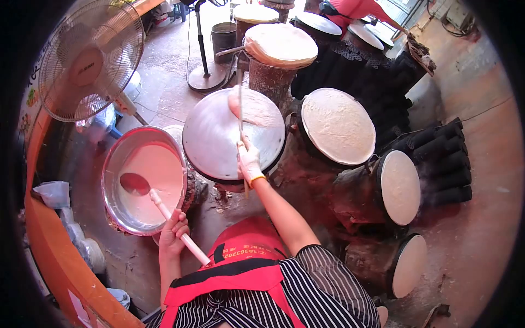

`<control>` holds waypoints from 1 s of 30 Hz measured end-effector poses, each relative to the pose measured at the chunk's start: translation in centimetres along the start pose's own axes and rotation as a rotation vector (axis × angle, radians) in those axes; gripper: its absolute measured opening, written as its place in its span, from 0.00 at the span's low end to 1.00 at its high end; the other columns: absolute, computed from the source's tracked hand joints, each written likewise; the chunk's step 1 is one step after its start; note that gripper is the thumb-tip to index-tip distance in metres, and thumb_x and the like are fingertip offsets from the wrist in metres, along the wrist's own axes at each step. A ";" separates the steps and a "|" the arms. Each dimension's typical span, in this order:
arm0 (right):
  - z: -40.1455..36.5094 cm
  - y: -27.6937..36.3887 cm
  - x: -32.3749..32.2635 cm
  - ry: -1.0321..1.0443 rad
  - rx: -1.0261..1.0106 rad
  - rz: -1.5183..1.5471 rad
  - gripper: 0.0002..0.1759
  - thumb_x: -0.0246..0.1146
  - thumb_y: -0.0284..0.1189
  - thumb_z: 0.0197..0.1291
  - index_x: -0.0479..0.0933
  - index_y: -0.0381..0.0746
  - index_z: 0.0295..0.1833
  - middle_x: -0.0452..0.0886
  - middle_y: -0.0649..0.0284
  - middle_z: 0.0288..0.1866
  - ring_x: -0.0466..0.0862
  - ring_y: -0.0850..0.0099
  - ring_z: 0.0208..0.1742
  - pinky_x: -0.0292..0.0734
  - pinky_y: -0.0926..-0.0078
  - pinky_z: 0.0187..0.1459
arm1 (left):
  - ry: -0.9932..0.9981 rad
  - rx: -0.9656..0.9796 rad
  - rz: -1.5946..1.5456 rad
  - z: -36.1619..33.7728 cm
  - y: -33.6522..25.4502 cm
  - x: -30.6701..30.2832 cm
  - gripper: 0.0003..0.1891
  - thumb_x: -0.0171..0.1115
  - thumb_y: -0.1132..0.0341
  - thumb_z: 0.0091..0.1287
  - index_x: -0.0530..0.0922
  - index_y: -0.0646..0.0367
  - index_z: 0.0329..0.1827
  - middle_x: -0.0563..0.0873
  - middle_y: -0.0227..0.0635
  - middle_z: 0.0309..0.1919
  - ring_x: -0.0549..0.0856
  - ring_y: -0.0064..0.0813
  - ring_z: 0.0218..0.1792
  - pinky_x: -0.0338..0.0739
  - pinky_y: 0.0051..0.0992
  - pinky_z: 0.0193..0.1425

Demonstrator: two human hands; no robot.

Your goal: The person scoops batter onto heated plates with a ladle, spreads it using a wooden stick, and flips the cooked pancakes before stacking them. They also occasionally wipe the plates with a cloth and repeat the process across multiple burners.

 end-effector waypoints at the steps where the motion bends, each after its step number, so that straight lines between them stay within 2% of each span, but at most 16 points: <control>1: -1.1 0.8 -0.2 0.077 0.042 0.001 0.23 0.54 0.35 0.69 0.68 0.56 0.69 0.60 0.75 0.15 0.57 0.82 0.08 0.54 0.80 0.08 | -0.041 0.009 0.030 -0.3 0.0 -0.7 0.08 0.58 0.68 0.71 0.74 0.65 0.45 0.78 0.32 0.32 0.64 0.09 0.16 0.61 0.11 0.16; 3: -3.3 1.6 -1.8 0.142 0.083 -0.031 0.22 0.54 0.34 0.69 0.70 0.54 0.68 0.61 0.74 0.15 0.57 0.82 0.08 0.53 0.80 0.08 | -0.162 0.015 0.073 -0.9 -0.1 -1.7 0.10 0.57 0.69 0.71 0.74 0.66 0.50 0.75 0.30 0.27 0.64 0.09 0.16 0.60 0.11 0.16; 4: -4.3 1.5 -3.3 0.091 0.028 -0.047 0.21 0.54 0.32 0.69 0.71 0.53 0.67 0.60 0.74 0.15 0.57 0.83 0.09 0.53 0.80 0.09 | -0.168 0.012 0.077 -1.1 -0.3 -2.0 0.10 0.57 0.69 0.71 0.74 0.66 0.50 0.74 0.29 0.26 0.63 0.09 0.15 0.60 0.11 0.15; 6: -5.1 0.5 -6.8 -0.131 -0.077 -0.032 0.21 0.53 0.29 0.69 0.72 0.50 0.66 0.67 0.75 0.18 0.59 0.84 0.11 0.56 0.82 0.11 | -0.185 0.003 0.082 -1.9 -0.4 -3.1 0.10 0.55 0.69 0.71 0.74 0.66 0.50 0.72 0.26 0.23 0.63 0.09 0.15 0.58 0.11 0.14; 8: -3.2 -0.9 -8.2 -0.168 -0.176 -0.113 0.22 0.54 0.32 0.69 0.71 0.55 0.67 0.63 0.76 0.16 0.58 0.84 0.10 0.54 0.82 0.09 | -0.223 0.016 0.091 -2.4 -0.2 -4.2 0.08 0.54 0.69 0.72 0.73 0.65 0.47 0.68 0.23 0.19 0.61 0.09 0.12 0.56 0.12 0.12; 12: -1.0 0.6 -5.1 -0.044 -0.175 -0.250 0.22 0.56 0.35 0.69 0.71 0.58 0.67 0.61 0.76 0.15 0.58 0.84 0.09 0.53 0.82 0.08 | -0.323 -0.035 -0.015 -3.0 1.1 -6.3 0.08 0.55 0.65 0.72 0.73 0.59 0.37 0.66 0.21 0.15 0.61 0.10 0.11 0.55 0.13 0.12; 14: -0.9 1.8 -2.9 0.038 -0.041 -0.215 0.22 0.56 0.36 0.69 0.70 0.58 0.68 0.61 0.75 0.15 0.58 0.83 0.09 0.51 0.82 0.09 | -0.359 -0.049 -0.087 -3.0 2.2 -7.1 0.10 0.56 0.63 0.72 0.73 0.57 0.33 0.66 0.21 0.14 0.62 0.10 0.11 0.55 0.14 0.12; 15: -0.5 2.0 -2.5 0.075 0.005 -0.252 0.22 0.56 0.36 0.69 0.70 0.58 0.68 0.61 0.75 0.15 0.57 0.82 0.09 0.51 0.82 0.09 | -0.386 -0.033 -0.059 -3.0 2.7 -7.5 0.12 0.58 0.62 0.71 0.73 0.55 0.29 0.65 0.20 0.13 0.63 0.12 0.11 0.61 0.15 0.15; 18: -1.6 3.3 -2.5 0.221 0.097 -0.320 0.23 0.57 0.36 0.68 0.70 0.58 0.68 0.61 0.74 0.15 0.56 0.82 0.09 0.49 0.80 0.10 | -0.662 0.112 0.046 -3.7 4.1 -7.1 0.12 0.61 0.61 0.69 0.73 0.55 0.28 0.67 0.21 0.14 0.65 0.14 0.12 0.69 0.18 0.21; 19: -2.7 3.9 -3.7 0.277 0.173 -0.294 0.22 0.57 0.36 0.68 0.71 0.58 0.68 0.61 0.74 0.15 0.55 0.82 0.09 0.49 0.80 0.10 | -0.702 0.135 0.153 -4.3 4.5 -7.6 0.11 0.64 0.60 0.66 0.74 0.54 0.30 0.72 0.23 0.19 0.71 0.18 0.18 0.76 0.22 0.30; 20: -3.7 4.2 -4.9 0.329 0.254 -0.264 0.22 0.57 0.36 0.68 0.71 0.58 0.68 0.62 0.74 0.15 0.55 0.82 0.09 0.49 0.80 0.10 | -0.742 0.140 0.147 -4.5 5.3 -7.6 0.11 0.64 0.60 0.66 0.74 0.54 0.31 0.74 0.23 0.21 0.73 0.19 0.21 0.77 0.23 0.32; 22: -1.5 3.9 -8.7 0.190 0.087 -0.243 0.20 0.55 0.33 0.69 0.74 0.51 0.65 0.66 0.77 0.17 0.57 0.85 0.11 0.51 0.83 0.11 | -0.820 0.156 0.138 -4.9 6.5 -7.4 0.10 0.65 0.59 0.65 0.75 0.54 0.33 0.77 0.24 0.26 0.77 0.20 0.27 0.79 0.24 0.37; 24: 3.1 2.9 -11.4 0.071 -0.123 -0.159 0.21 0.56 0.33 0.69 0.71 0.52 0.67 0.64 0.75 0.17 0.53 0.85 0.10 0.48 0.83 0.10 | -0.824 0.178 0.135 -4.9 8.0 -7.5 0.09 0.65 0.60 0.65 0.76 0.55 0.36 0.79 0.26 0.32 0.79 0.23 0.35 0.79 0.25 0.43; 25: 2.9 4.0 -11.0 0.069 -0.131 -0.130 0.20 0.57 0.32 0.68 0.75 0.44 0.64 0.70 0.78 0.22 0.59 0.86 0.14 0.54 0.84 0.15 | -0.828 0.186 0.137 -4.8 8.8 -7.5 0.09 0.65 0.60 0.65 0.77 0.56 0.37 0.80 0.27 0.34 0.81 0.24 0.39 0.79 0.26 0.47; 28: 3.1 5.8 -7.2 0.240 0.026 -0.343 0.21 0.58 0.32 0.67 0.74 0.44 0.65 0.72 0.77 0.24 0.60 0.87 0.15 0.55 0.84 0.16 | -0.788 0.207 0.096 -4.0 11.0 -6.5 0.10 0.64 0.62 0.65 0.77 0.57 0.42 0.81 0.30 0.42 0.81 0.27 0.47 0.78 0.28 0.53; 30: 4.0 5.4 -5.9 0.372 0.043 -0.427 0.22 0.58 0.34 0.67 0.73 0.44 0.66 0.75 0.74 0.25 0.61 0.86 0.16 0.56 0.84 0.16 | -0.773 0.217 0.060 -3.4 12.5 -6.7 0.14 0.63 0.63 0.65 0.76 0.58 0.51 0.79 0.33 0.51 0.78 0.30 0.56 0.75 0.30 0.61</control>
Point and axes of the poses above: each hand's wrist, its own z-axis towards the middle knuckle, its own x-axis out of the palm, y = z × x, the point moved 7 cm from there along z, towards the middle knuckle
